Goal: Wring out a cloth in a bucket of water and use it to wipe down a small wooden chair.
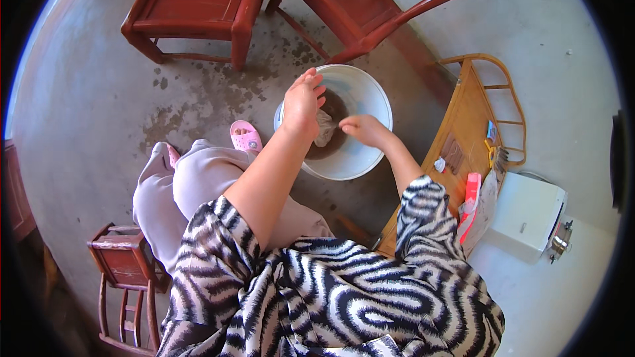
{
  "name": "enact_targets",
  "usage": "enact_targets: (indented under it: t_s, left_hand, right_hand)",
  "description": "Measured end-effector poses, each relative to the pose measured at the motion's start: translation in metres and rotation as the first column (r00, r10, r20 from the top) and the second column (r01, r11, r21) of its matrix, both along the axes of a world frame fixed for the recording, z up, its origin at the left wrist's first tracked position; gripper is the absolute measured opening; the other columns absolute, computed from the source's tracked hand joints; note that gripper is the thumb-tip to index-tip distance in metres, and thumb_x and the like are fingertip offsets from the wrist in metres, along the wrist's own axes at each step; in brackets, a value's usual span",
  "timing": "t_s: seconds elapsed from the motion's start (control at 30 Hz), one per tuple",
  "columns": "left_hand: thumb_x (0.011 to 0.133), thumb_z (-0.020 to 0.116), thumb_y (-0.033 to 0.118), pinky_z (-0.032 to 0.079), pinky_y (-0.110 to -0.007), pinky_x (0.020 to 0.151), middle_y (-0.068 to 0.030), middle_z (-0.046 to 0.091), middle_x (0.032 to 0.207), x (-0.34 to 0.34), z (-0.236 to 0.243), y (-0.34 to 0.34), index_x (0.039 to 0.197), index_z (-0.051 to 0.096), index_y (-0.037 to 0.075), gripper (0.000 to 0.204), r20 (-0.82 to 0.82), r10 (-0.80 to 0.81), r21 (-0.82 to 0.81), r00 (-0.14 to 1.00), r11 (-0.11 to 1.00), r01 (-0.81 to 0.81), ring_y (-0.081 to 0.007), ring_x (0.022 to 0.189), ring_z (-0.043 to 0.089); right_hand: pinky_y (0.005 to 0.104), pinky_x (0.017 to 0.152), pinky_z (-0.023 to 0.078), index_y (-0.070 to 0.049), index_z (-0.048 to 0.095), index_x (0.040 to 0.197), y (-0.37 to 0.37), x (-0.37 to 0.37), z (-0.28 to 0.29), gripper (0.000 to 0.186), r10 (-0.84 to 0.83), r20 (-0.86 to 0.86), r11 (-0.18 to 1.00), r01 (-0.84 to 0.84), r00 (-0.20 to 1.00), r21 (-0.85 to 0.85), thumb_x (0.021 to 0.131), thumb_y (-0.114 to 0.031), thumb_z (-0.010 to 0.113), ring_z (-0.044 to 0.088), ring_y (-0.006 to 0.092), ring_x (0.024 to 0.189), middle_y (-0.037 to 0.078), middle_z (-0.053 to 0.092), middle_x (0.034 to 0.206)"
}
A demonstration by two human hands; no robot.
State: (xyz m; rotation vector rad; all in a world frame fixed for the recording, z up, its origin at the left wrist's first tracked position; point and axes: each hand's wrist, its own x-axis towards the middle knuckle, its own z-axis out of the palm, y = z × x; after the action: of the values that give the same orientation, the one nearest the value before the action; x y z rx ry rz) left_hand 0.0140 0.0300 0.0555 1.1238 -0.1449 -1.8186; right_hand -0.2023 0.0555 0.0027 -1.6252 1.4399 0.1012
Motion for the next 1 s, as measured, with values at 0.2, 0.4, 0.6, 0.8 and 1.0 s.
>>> enact_targets:
  t_s: [0.2,0.4,0.6,0.8,1.0]
  left_hand:
    - [0.095,0.037,0.022,0.041,-0.033,0.085,-0.0127,0.054,0.121,0.011,0.014,-0.006,0.129,0.039,0.003,0.039,-0.038,0.153,0.049,0.987,0.987,-0.151,-0.023,0.102,0.055]
    - [0.094,0.039,0.022,0.042,-0.033,0.081,-0.0121,0.056,0.112,0.026,0.026,-0.006,0.125,0.042,0.001,0.037,-0.039,0.291,0.053,0.956,0.956,-0.289,-0.0219,0.089,0.058]
    - [0.093,0.039,0.021,0.043,-0.032,0.075,-0.0099,0.057,0.1,0.037,0.028,-0.009,0.12,0.045,0.001,0.034,-0.003,0.376,0.074,0.927,0.924,-0.375,-0.0199,0.078,0.056]
    - [0.093,0.04,0.021,0.043,-0.031,0.071,-0.0085,0.057,0.093,0.029,0.028,-0.01,0.116,0.047,0.001,0.031,-0.027,0.357,0.076,0.934,0.932,-0.354,-0.0189,0.073,0.055]
    - [0.094,0.039,0.02,0.043,-0.031,0.068,-0.0081,0.057,0.089,0.01,0.023,-0.007,0.111,0.05,0.002,0.027,-0.049,0.284,0.1,0.957,0.955,-0.279,-0.0179,0.07,0.054]
  right_hand:
    - [0.0333,0.076,0.048,-0.009,0.054,0.121,-0.034,0.015,-0.067,0.042,-0.513,-0.143,0.842,0.528,0.847,0.112,0.08,-0.016,0.061,0.061,0.0249,0.083,0.016,0.061,0.104]
    - [0.0389,0.089,0.044,-0.007,0.056,0.117,-0.003,0.048,-0.173,0.039,-0.475,-0.397,0.847,0.285,0.785,-0.449,0.079,-0.01,0.052,0.056,0.0342,0.103,0.019,0.06,0.11]
    - [0.0408,0.081,0.048,-0.007,0.062,0.102,-0.007,0.065,-0.187,0.031,-0.368,0.131,0.905,0.321,0.921,0.281,0.075,-0.023,0.064,0.061,0.0352,0.093,0.019,0.064,0.097]
    - [0.0355,0.079,0.046,-0.003,0.062,0.095,0.0,0.057,-0.185,0.035,-0.494,-0.192,0.862,0.507,0.848,0.022,0.069,-0.027,0.07,0.062,0.0276,0.091,0.016,0.065,0.095]
    - [0.0343,0.071,0.045,-0.004,0.058,0.094,0.003,-0.003,-0.188,0.034,-0.546,-0.456,0.835,0.499,0.703,-0.231,0.069,-0.022,0.072,0.055,0.0185,0.076,0.008,0.062,0.085]
